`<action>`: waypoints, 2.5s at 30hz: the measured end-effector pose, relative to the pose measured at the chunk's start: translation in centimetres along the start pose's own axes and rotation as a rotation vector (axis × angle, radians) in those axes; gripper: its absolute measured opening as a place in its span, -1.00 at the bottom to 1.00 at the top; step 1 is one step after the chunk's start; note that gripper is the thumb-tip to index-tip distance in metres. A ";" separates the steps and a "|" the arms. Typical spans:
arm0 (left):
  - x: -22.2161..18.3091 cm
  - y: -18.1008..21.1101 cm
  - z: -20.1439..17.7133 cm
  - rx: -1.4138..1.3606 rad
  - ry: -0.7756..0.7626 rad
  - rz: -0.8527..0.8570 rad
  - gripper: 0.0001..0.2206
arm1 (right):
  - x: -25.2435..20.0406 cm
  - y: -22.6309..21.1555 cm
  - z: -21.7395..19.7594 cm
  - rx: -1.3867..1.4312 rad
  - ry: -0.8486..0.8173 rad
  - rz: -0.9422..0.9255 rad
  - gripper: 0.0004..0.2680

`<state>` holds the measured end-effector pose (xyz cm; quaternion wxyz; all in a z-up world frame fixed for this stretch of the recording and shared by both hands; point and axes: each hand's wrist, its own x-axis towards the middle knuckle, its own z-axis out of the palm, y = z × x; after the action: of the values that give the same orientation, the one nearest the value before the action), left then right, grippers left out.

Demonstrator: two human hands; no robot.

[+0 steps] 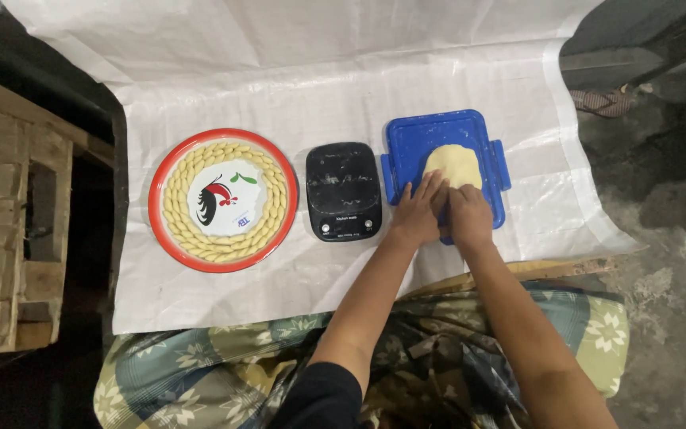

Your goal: Rolling small pieces of dough into balls and placing them on a plate.

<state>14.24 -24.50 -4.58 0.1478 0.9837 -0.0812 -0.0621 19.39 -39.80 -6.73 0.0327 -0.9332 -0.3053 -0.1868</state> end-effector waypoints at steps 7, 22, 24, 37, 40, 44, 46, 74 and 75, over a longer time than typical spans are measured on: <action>-0.5 0.8 -2.0 0.061 -0.112 -0.034 -0.09 | -1.6 2.0 3.1 0.002 -0.124 0.070 -0.92; -3.2 2.2 2.2 -0.159 0.092 0.086 -0.14 | -3.5 -0.8 -7.0 1.658 -0.029 1.268 -0.91; -7.4 3.0 3.7 -0.214 0.306 0.192 -0.10 | -3.3 -1.4 -7.4 1.701 0.011 1.276 -0.95; -29.8 -2.0 -4.9 -1.135 0.002 -0.252 -0.80 | -3.7 -17.0 -13.8 1.525 -0.431 0.992 -0.79; -28.5 -3.6 -4.5 -1.137 0.106 -0.341 -0.63 | -3.0 -18.4 -10.0 1.267 -0.404 0.739 -0.78; -27.6 -3.6 -4.4 -1.237 0.131 -0.386 -0.54 | 1.7 -18.6 -5.4 0.908 -0.250 0.502 -0.80; -27.4 -3.3 -3.7 -1.215 0.141 -0.372 -0.57 | 4.6 -18.9 -4.5 0.859 -0.226 0.475 -0.82; -26.8 -3.2 -6.2 -1.001 0.156 -0.347 -0.65 | -7.3 -5.7 -3.0 0.058 0.116 0.191 -0.82; -26.9 -3.2 -6.1 -0.999 0.156 -0.348 -0.65 | -7.3 -5.4 -2.6 0.060 0.117 0.191 -0.82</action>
<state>-10.74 -15.00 2.89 0.5913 0.7940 0.1339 -0.0436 9.93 -39.95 -7.26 0.0958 -0.9442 -0.2179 -0.2277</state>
